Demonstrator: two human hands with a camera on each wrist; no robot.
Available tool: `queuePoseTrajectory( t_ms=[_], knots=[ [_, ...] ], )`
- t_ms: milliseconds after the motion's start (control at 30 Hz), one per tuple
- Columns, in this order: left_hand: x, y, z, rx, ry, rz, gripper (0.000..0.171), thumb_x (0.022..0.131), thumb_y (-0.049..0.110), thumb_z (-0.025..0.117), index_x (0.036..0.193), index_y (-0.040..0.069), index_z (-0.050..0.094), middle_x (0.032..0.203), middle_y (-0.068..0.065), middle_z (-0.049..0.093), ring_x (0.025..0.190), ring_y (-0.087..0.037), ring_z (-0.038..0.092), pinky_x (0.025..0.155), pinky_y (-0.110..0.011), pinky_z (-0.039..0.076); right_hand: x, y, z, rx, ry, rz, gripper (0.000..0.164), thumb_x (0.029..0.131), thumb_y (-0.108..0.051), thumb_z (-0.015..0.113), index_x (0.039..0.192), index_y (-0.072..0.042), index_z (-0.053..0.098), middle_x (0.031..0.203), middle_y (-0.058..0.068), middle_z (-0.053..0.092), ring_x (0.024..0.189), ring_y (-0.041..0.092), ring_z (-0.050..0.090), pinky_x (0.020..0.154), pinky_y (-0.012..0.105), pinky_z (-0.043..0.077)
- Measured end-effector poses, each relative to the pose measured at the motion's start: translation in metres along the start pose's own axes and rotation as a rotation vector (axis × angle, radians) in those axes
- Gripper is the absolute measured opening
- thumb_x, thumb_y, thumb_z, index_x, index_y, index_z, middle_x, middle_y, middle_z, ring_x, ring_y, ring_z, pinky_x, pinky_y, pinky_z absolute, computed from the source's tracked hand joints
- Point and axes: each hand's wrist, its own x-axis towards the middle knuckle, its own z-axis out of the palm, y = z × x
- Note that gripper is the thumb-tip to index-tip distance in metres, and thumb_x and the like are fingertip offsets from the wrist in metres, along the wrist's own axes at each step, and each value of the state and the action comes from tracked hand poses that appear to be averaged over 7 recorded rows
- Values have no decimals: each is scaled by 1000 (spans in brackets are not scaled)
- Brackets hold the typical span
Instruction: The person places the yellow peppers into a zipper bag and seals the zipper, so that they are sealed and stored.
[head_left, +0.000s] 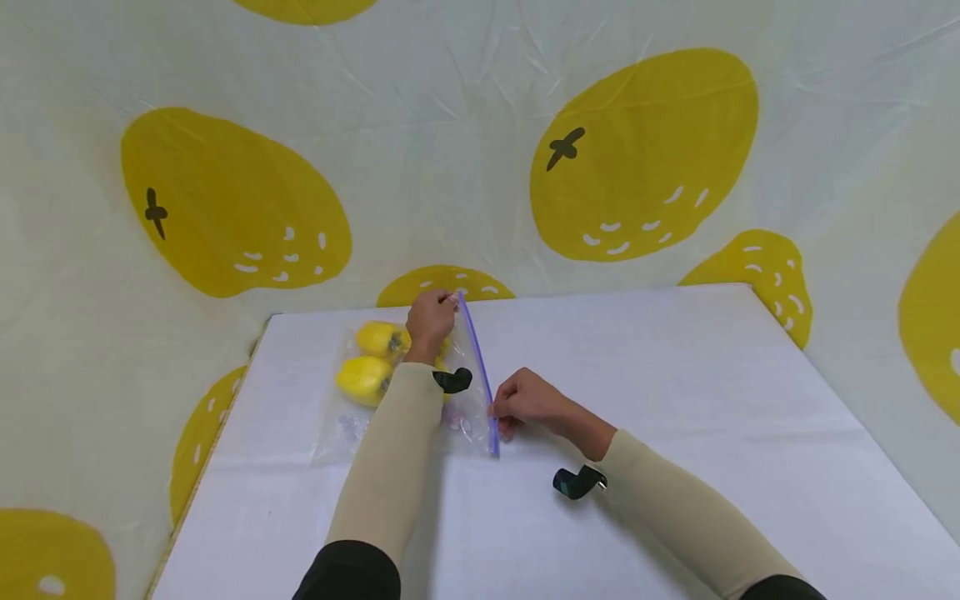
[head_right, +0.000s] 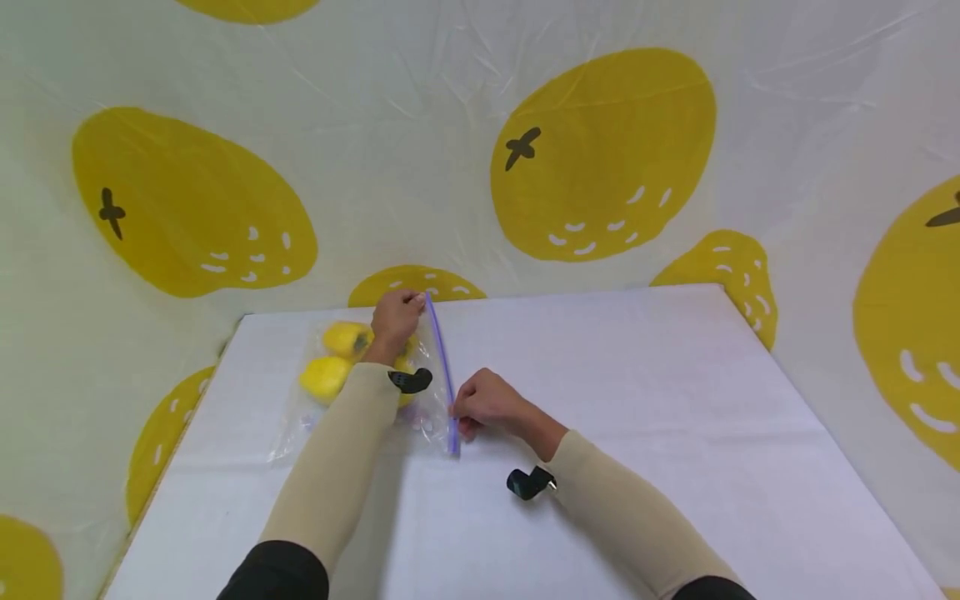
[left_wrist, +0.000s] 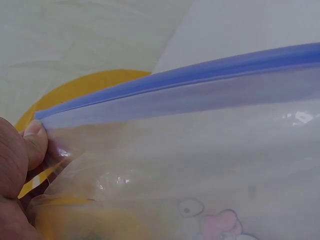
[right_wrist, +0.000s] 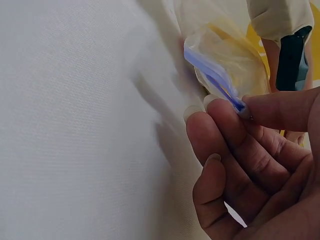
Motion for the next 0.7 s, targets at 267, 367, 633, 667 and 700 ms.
queuePoseTrajectory(
  t_ms=[267, 367, 633, 667, 700],
  knots=[
    [-4, -3, 2, 19, 18, 14, 29, 109, 29, 55, 115, 11, 77, 109, -9, 78, 101, -30, 70, 95, -50, 55, -6, 7, 4, -11, -7, -15, 19, 93, -5, 70, 78, 6, 75, 61, 8, 67, 56, 15, 66, 59, 27, 58],
    [-4, -3, 1, 20, 24, 15, 30, 109, 30, 55, 117, 11, 76, 110, -9, 79, 101, -31, 71, 96, -50, 55, -8, 7, 4, -20, -2, -1, 19, 93, -6, 70, 79, 5, 75, 61, 9, 68, 56, 15, 66, 59, 26, 58],
    [-4, 0, 2, 25, 54, 17, 29, 108, 29, 56, 115, 9, 77, 105, -8, 79, 93, -27, 68, 92, -47, 54, -10, 8, 4, -20, -5, 16, 18, 94, -6, 70, 80, 4, 76, 63, 9, 69, 57, 15, 67, 60, 27, 59],
    [-4, 0, 2, 21, 53, 16, 29, 108, 30, 57, 114, 9, 77, 105, -8, 78, 92, -27, 67, 91, -47, 54, -10, 9, 4, -16, -7, 16, 18, 94, -6, 70, 80, 4, 76, 62, 9, 69, 57, 15, 67, 60, 27, 59],
    [-4, 1, 2, 15, 48, 14, 30, 108, 30, 57, 114, 9, 77, 105, -8, 78, 92, -27, 67, 90, -46, 54, -10, 8, 4, -10, -9, 16, 18, 94, -6, 70, 81, 4, 76, 62, 8, 68, 57, 15, 67, 60, 27, 59]
  ],
)
